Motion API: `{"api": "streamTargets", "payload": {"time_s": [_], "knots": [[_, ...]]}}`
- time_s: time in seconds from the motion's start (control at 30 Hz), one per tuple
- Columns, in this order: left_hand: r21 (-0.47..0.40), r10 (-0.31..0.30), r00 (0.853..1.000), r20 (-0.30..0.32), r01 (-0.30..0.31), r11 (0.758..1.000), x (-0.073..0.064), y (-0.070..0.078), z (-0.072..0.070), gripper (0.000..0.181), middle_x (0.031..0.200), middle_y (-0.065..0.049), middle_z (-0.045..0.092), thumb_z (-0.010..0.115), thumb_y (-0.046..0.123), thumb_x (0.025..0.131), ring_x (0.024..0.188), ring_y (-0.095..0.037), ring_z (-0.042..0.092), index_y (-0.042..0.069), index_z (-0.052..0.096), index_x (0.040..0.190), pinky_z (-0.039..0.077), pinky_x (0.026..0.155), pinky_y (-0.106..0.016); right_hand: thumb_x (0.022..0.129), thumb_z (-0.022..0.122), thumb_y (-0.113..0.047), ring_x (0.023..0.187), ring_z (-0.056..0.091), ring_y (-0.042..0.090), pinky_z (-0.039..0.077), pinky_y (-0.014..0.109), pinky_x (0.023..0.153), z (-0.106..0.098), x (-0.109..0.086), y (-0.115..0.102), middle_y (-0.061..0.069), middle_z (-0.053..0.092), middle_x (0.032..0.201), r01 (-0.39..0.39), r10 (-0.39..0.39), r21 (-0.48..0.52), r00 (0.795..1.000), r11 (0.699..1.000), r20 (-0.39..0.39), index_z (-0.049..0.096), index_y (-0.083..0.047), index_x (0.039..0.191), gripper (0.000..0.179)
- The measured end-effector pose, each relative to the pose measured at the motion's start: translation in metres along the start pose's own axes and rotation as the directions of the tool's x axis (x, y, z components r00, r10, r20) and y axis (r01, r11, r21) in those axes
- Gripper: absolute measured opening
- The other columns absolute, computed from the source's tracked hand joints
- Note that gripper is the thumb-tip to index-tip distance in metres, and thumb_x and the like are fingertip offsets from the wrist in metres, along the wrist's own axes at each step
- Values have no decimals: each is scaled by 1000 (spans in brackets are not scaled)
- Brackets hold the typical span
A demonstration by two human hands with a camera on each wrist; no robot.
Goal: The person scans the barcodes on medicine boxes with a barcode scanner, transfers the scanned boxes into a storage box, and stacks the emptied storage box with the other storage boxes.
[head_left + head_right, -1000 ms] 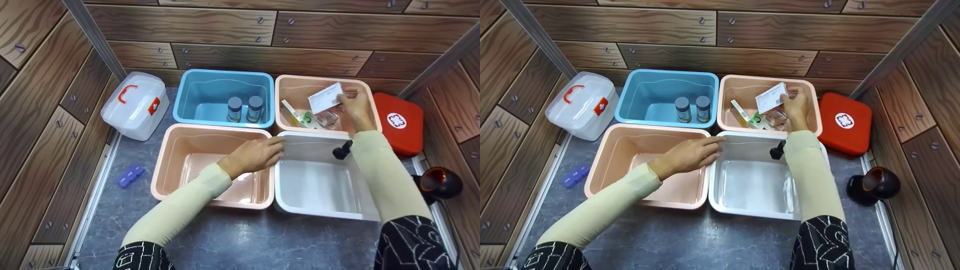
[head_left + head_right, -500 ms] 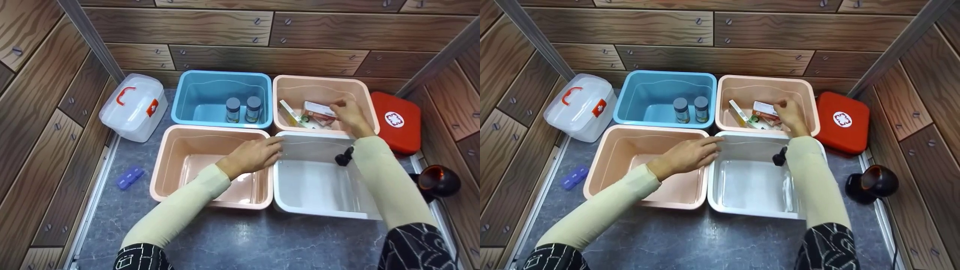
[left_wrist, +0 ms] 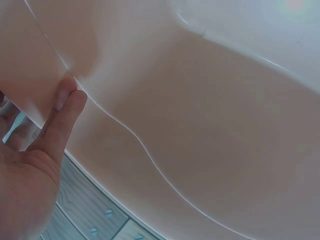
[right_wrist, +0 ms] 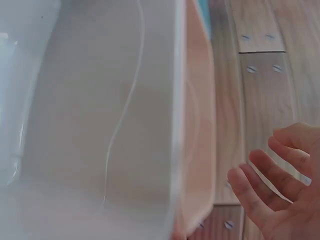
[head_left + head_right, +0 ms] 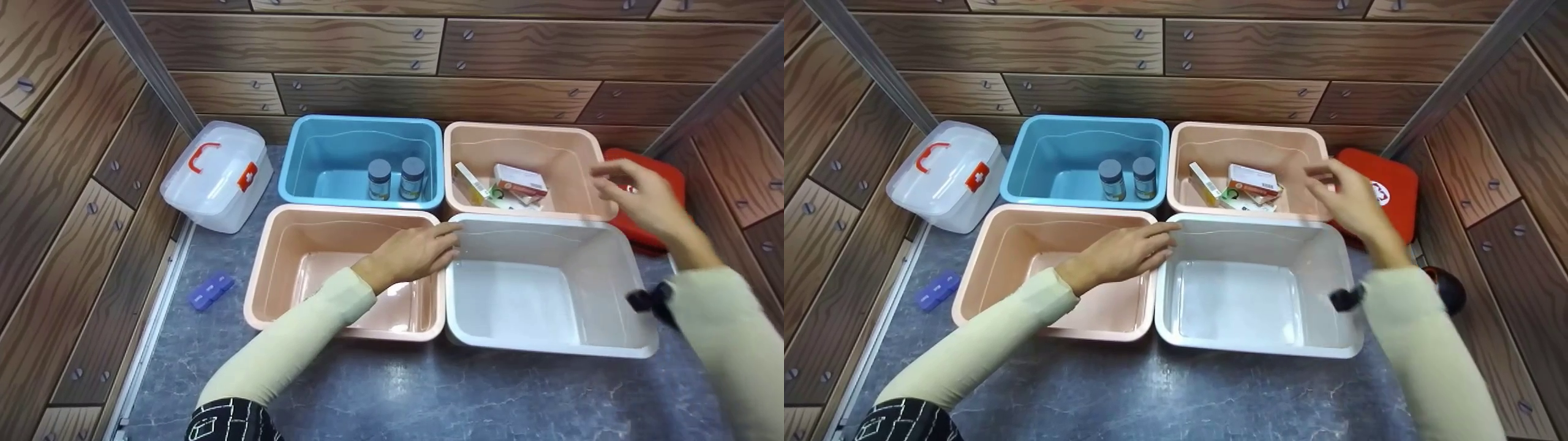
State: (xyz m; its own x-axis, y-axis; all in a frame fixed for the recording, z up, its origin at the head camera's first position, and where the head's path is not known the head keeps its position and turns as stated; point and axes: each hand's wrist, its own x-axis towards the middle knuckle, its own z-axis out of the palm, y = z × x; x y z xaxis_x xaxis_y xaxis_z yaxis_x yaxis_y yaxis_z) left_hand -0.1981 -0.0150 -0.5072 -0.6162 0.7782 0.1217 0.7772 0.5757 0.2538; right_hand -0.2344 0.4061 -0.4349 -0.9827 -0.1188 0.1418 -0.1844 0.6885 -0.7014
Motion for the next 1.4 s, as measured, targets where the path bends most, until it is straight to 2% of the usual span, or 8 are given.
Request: {"api": "streamTargets", "payload": {"time_s": [0.33,0.6,0.8,0.9,1.03,1.13,1.3,1.4], "knots": [[-4,-7,1000,14,7,1000,-1,0,0,41,167,-8,52,45,37,118,127,-29,73,14,66,144,63,102,-43,102,75,-5,107,65,-17,46,2,89,-34,-84,28,-33,71,121,-25,27,44,999,999,-44,69,-3,141,39],[2,-7,1000,21,7,1000,-1,1,0,40,168,-8,51,44,36,118,125,-29,74,14,65,146,64,100,-42,103,73,-5,102,68,-15,55,10,77,-36,-145,54,-36,66,126,-83,80,51,995,995,64,58,-14,158,57],[5,-6,1000,9,6,1000,0,1,1,38,167,-6,52,46,34,118,119,-27,76,15,66,143,65,96,-41,106,62,8,110,75,-3,62,18,87,-24,-182,68,-21,71,132,-157,92,317,973,935,210,49,-9,163,61],[2,-4,1000,7,4,1000,1,0,1,38,168,-6,52,47,33,118,123,-27,75,14,66,144,64,99,-41,106,58,11,111,75,1,65,23,86,-18,-194,73,-14,71,131,-206,114,399,963,894,242,45,-8,165,63],[21,-7,1000,6,7,1000,0,1,0,38,168,-5,52,47,34,117,124,-27,75,15,67,145,64,98,-42,106,61,7,110,74,1,63,23,84,-10,-205,75,-15,70,127,-254,177,320,952,913,249,41,-11,169,68],[35,-18,1000,-12,18,999,-2,1,-1,40,170,-8,47,48,36,117,117,-28,76,16,64,148,66,90,-43,105,62,7,109,74,3,62,24,83,-7,-208,77,-14,72,126,-286,200,345,944,894,263,40,-15,169,71],[33,-106,994,-35,107,994,2,1,-4,50,170,-12,46,51,40,115,124,-31,73,18,54,159,65,93,-45,105,56,13,107,77,8,66,32,79,-6,-209,81,-8,74,126,-307,172,496,938,812,300,39,-16,170,73],[7,-176,984,-38,176,984,9,2,-7,50,156,-10,63,53,39,114,132,-29,70,18,55,160,64,101,-46,106,56,13,102,79,12,67,37,75,-5,-210,83,-7,74,127,-323,176,511,932,796,316,39,-19,170,74]]}}
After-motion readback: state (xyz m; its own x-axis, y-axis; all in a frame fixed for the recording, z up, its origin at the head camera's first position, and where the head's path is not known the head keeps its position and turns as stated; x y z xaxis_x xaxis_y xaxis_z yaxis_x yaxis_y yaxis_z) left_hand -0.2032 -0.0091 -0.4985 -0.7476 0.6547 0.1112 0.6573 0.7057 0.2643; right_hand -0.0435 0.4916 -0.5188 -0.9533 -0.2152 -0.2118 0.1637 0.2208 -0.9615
